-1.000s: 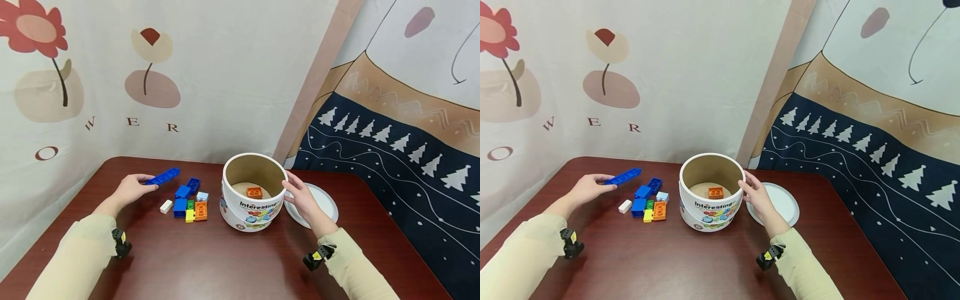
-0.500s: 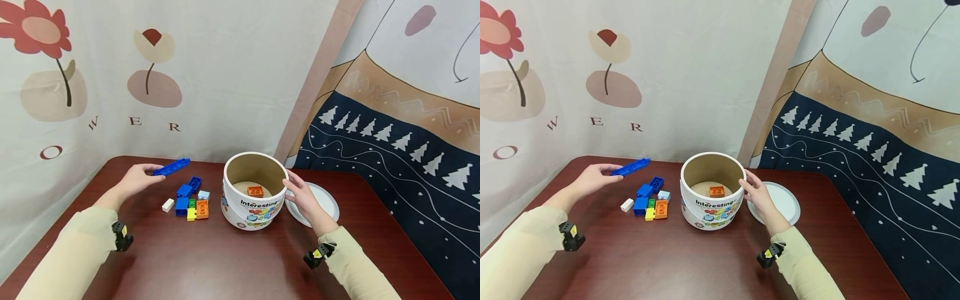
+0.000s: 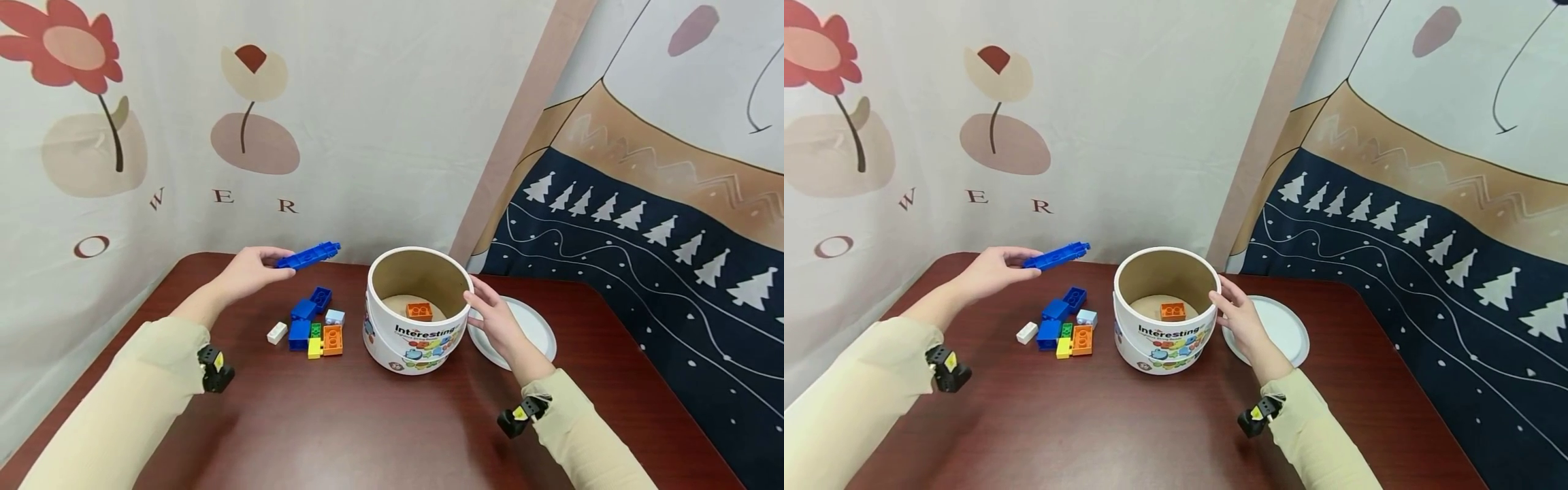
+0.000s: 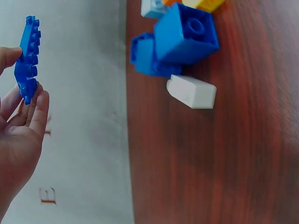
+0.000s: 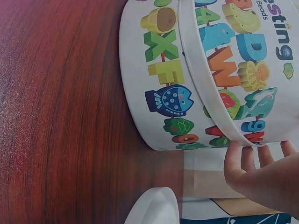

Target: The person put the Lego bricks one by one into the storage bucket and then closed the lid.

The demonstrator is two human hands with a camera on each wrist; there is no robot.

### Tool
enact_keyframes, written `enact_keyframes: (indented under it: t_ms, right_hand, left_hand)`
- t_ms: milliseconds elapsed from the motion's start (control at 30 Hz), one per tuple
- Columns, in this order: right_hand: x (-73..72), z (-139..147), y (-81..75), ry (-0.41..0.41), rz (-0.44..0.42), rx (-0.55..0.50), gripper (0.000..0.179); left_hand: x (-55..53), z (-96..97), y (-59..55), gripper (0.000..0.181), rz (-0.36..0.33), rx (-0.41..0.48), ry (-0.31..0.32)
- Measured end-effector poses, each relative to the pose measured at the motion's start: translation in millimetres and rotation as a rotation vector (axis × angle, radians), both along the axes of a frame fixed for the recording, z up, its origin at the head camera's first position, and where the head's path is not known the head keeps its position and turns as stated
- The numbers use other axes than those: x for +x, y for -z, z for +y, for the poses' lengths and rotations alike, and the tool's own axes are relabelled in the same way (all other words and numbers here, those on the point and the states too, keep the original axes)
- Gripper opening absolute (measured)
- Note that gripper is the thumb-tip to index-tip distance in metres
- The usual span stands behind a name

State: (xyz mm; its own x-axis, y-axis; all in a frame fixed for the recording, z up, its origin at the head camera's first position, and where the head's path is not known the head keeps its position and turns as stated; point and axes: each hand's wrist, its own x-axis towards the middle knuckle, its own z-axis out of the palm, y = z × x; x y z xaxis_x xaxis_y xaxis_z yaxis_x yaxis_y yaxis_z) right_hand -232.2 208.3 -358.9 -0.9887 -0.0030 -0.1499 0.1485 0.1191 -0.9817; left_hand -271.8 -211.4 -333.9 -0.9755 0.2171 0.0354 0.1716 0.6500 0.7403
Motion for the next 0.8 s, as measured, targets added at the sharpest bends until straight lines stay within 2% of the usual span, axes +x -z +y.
enact_keyframes:
  t_ms: [333,800]
  right_hand:
    - [-1.1,0,0.5,-0.003,0.008,-0.005,0.051]
    - [0.8,0,-0.4,-0.001,0.002,-0.005,0.051]
  left_hand:
    - [-1.6,27.9,-19.2,0.045,0.014,0.031,0.046]
    - [-7.3,61.2,-32.3,0.043,0.021,0.06,0.101]
